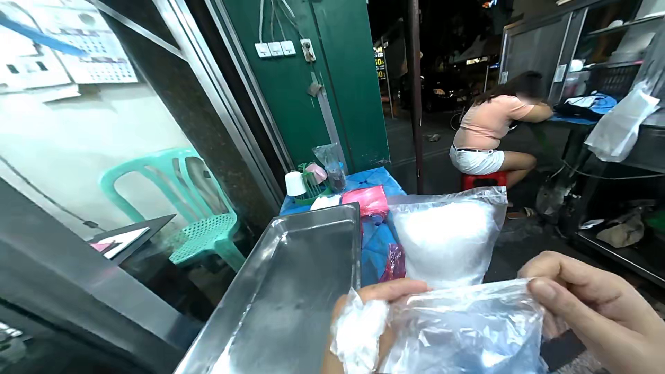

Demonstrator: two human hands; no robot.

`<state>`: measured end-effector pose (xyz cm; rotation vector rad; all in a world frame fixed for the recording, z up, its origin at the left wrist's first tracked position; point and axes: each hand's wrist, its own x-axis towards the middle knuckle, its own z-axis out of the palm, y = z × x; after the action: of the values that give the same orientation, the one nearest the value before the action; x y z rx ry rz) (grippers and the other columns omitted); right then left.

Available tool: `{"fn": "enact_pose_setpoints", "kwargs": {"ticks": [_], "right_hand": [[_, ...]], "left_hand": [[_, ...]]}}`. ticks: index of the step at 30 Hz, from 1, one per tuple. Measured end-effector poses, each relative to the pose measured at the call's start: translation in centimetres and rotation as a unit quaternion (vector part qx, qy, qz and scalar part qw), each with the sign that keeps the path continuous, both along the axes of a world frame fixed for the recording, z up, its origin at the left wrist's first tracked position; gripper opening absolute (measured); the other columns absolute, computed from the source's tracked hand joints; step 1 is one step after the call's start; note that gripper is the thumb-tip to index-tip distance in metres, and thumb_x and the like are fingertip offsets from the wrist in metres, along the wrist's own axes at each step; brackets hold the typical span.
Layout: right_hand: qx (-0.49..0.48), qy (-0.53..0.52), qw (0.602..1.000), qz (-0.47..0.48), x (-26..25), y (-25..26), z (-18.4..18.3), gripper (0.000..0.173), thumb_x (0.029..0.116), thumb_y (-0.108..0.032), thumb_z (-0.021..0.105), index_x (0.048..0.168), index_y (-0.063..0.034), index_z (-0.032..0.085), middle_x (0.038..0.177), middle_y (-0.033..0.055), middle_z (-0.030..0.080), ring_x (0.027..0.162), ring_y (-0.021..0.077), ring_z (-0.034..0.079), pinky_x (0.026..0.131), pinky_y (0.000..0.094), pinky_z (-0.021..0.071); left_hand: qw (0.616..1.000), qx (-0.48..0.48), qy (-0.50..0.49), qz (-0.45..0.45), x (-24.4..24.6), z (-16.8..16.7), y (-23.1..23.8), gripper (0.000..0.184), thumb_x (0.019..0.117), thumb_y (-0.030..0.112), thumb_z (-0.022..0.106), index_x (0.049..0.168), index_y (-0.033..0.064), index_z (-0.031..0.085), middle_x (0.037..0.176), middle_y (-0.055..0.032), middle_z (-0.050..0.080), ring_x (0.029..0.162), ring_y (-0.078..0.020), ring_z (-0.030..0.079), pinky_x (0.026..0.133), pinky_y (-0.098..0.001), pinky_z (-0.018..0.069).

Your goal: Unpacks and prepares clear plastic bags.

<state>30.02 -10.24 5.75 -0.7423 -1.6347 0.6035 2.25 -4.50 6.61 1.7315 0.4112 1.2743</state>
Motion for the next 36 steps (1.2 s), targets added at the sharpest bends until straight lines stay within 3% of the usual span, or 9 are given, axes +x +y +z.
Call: {"fn": "enact_pose_setpoints", "kwargs": {"ticks": [3,6,11,17,22,26,27,32,36], "right_hand": [[0.060,-0.118,0.986,-0.097,0.8,0.2,0.2,0.021,0.1055,-0.029,0.056,0.116,-0.0154,0.067,0.101,-0.0057,0.069,0.091,0.0011,0.066,0.080,0.0214,0.0572],[0.114,-0.109,0.983,-0.097,0.8,0.2,1.0,0.042,0.1028,-0.051,0.052,0.129,-0.0212,0.064,0.124,-0.0041,0.066,0.118,0.0103,0.061,0.101,0.0333,0.0522],[0.133,-0.181,0.966,-0.128,-2.7,0.0,1.4,0.020,0.0987,-0.028,0.067,0.111,-0.0138,0.071,0.106,0.0013,0.072,0.107,0.0106,0.065,0.099,0.0340,0.0504],[0.151,-0.163,0.965,-0.138,-3.3,0.8,0.5,0.037,0.1087,-0.034,0.048,0.091,-0.0076,0.068,0.084,0.0035,0.069,0.088,0.0105,0.065,0.092,0.0314,0.0484],[0.127,-0.139,0.974,-0.127,-3.3,0.7,0.6,0.041,0.1096,-0.034,0.045,0.093,-0.0056,0.070,0.086,0.0062,0.069,0.087,0.0118,0.064,0.083,0.0312,0.0491],[0.102,-0.106,0.979,-0.144,-3.2,0.4,1.0,0.023,0.1059,-0.025,0.056,0.103,-0.0058,0.069,0.096,0.0027,0.069,0.092,0.0026,0.065,0.082,0.0193,0.0548],[0.102,-0.106,0.978,-0.151,-3.1,0.4,0.9,0.024,0.1061,-0.026,0.055,0.102,-0.0061,0.069,0.094,0.0021,0.069,0.090,0.0019,0.064,0.080,0.0186,0.0546],[0.136,-0.142,0.966,-0.167,-3.7,0.8,0.5,0.043,0.1103,-0.032,0.043,0.085,-0.0041,0.063,0.077,0.0058,0.065,0.078,0.0099,0.062,0.081,0.0279,0.0482],[0.132,-0.081,0.980,-0.127,-3.9,0.9,0.5,0.038,0.1088,-0.034,0.047,0.093,-0.0074,0.070,0.095,0.0030,0.066,0.095,0.0061,0.062,0.084,0.0211,0.0510]], "left_hand": [[0.999,-0.015,-0.032,0.008,0.2,-0.1,-0.3,0.022,0.0960,-0.001,0.061,0.114,0.0023,0.072,0.105,0.0001,0.076,0.096,-0.0058,0.071,0.090,-0.0248,0.0590],[0.999,-0.022,-0.039,-0.014,1.1,-0.2,-0.6,0.023,0.0937,-0.002,0.065,0.116,0.0016,0.071,0.103,-0.0001,0.076,0.095,-0.0066,0.072,0.089,-0.0258,0.0596],[0.998,0.004,-0.014,-0.065,2.1,-0.1,-0.3,0.018,0.0971,0.002,0.061,0.112,-0.0015,0.072,0.117,-0.0086,0.074,0.112,-0.0133,0.069,0.099,-0.0295,0.0562],[0.989,-0.090,-0.030,-0.116,2.4,0.0,-1.2,0.032,0.0918,0.001,0.067,0.124,0.0036,0.066,0.097,0.0049,0.076,0.086,-0.0032,0.071,0.080,-0.0232,0.0598],[0.988,-0.061,0.060,-0.125,2.2,0.2,-0.9,0.021,0.0957,0.016,0.067,0.107,-0.0006,0.072,0.099,0.0076,0.072,0.093,0.0055,0.064,0.086,-0.0179,0.0540],[0.984,-0.053,-0.044,-0.162,2.6,-1.5,0.4,0.006,0.0950,0.014,0.069,0.091,0.0125,0.073,0.109,0.0063,0.070,0.109,-0.0009,0.061,0.095,-0.0200,0.0505],[0.977,-0.063,-0.076,-0.188,2.8,-1.7,0.5,0.003,0.0940,0.014,0.070,0.092,0.0155,0.072,0.115,0.0033,0.071,0.114,-0.0053,0.063,0.099,-0.0233,0.0513],[0.972,-0.100,-0.071,-0.200,2.9,-1.3,-0.3,0.018,0.0871,0.017,0.078,0.102,0.0158,0.068,0.090,0.0091,0.071,0.083,0.0014,0.066,0.078,-0.0178,0.0552],[0.977,-0.059,0.053,-0.197,2.7,-0.3,-0.7,0.050,0.0908,0.036,0.074,0.126,0.0010,0.063,0.090,0.0115,0.067,0.081,0.0065,0.059,0.076,-0.0157,0.0500]]}}
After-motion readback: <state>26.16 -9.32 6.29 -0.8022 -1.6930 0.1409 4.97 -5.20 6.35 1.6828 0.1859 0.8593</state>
